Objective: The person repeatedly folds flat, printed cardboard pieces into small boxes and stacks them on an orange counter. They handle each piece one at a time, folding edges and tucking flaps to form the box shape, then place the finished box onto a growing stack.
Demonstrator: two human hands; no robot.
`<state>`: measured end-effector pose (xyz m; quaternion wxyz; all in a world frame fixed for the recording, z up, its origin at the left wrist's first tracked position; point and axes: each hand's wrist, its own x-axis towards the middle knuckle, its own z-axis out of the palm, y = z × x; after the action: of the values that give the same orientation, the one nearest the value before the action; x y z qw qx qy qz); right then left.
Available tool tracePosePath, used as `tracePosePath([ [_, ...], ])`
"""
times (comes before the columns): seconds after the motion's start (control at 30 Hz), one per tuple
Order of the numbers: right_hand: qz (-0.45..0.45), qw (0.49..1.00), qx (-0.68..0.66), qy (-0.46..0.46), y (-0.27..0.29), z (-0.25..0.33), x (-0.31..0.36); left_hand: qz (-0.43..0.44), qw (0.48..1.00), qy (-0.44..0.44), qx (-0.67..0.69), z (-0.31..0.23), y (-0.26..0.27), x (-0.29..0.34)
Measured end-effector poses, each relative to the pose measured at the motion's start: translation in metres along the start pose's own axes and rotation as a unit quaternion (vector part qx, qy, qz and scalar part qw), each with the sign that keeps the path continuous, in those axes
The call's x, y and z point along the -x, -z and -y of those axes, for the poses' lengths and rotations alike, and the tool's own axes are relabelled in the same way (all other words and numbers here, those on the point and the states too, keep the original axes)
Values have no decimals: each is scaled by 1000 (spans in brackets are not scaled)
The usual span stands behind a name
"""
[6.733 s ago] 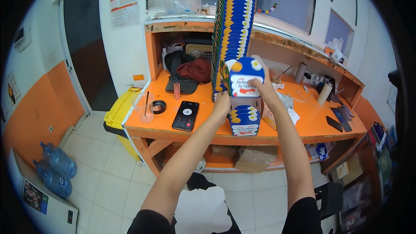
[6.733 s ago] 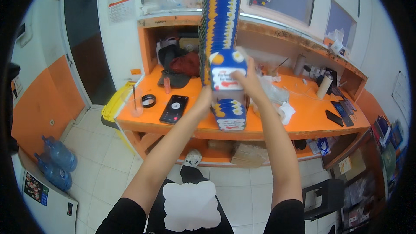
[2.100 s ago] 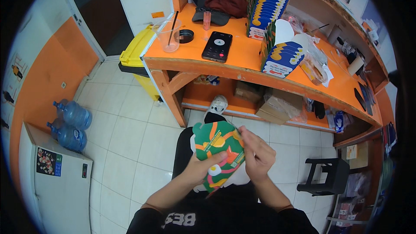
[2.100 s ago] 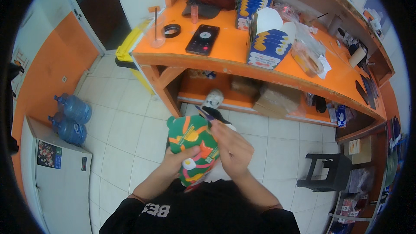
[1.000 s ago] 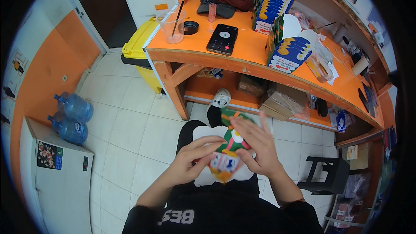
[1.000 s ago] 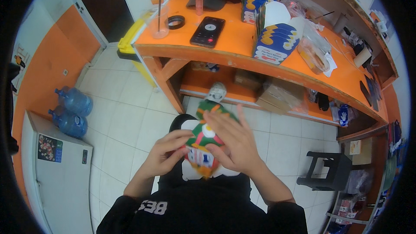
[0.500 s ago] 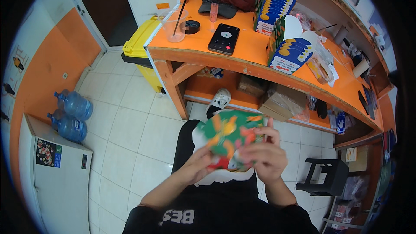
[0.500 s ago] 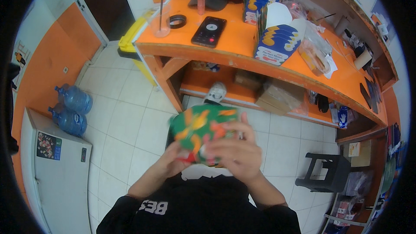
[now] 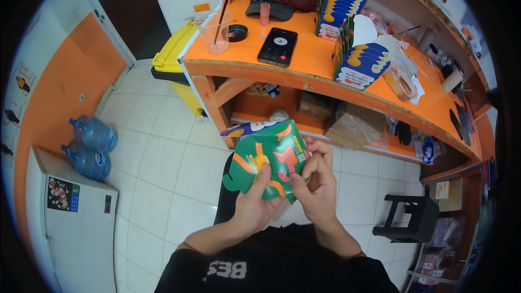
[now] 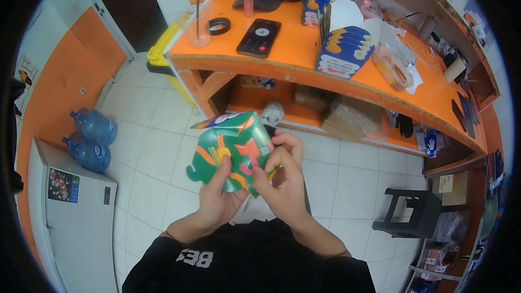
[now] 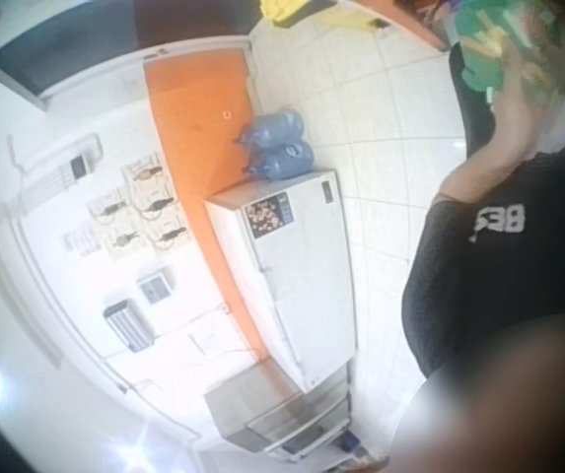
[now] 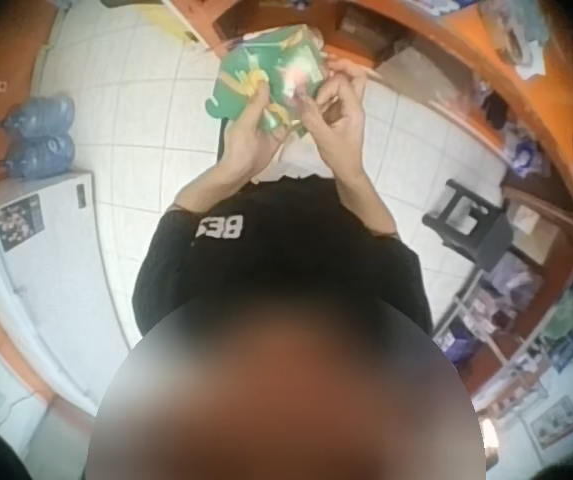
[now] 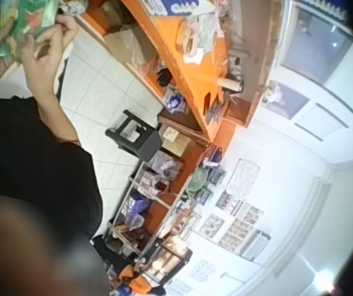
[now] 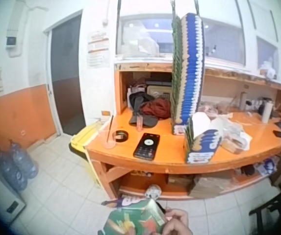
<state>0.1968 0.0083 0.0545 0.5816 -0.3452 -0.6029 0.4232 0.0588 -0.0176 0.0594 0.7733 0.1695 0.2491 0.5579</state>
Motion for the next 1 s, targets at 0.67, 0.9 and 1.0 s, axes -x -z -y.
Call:
tracePosePath([
  [0.67, 389, 906, 167, 14, 43, -13, -38, 141, 965, 202, -90, -42, 37, -40],
  [0.9, -114, 952, -62, -278, 67, -45, -24, 193, 825, 0, -532, -33, 42, -21],
  [1.0, -167, 962, 48, -211, 47, -51, -18, 105, 830, -83, -542, -18, 48, -13],
])
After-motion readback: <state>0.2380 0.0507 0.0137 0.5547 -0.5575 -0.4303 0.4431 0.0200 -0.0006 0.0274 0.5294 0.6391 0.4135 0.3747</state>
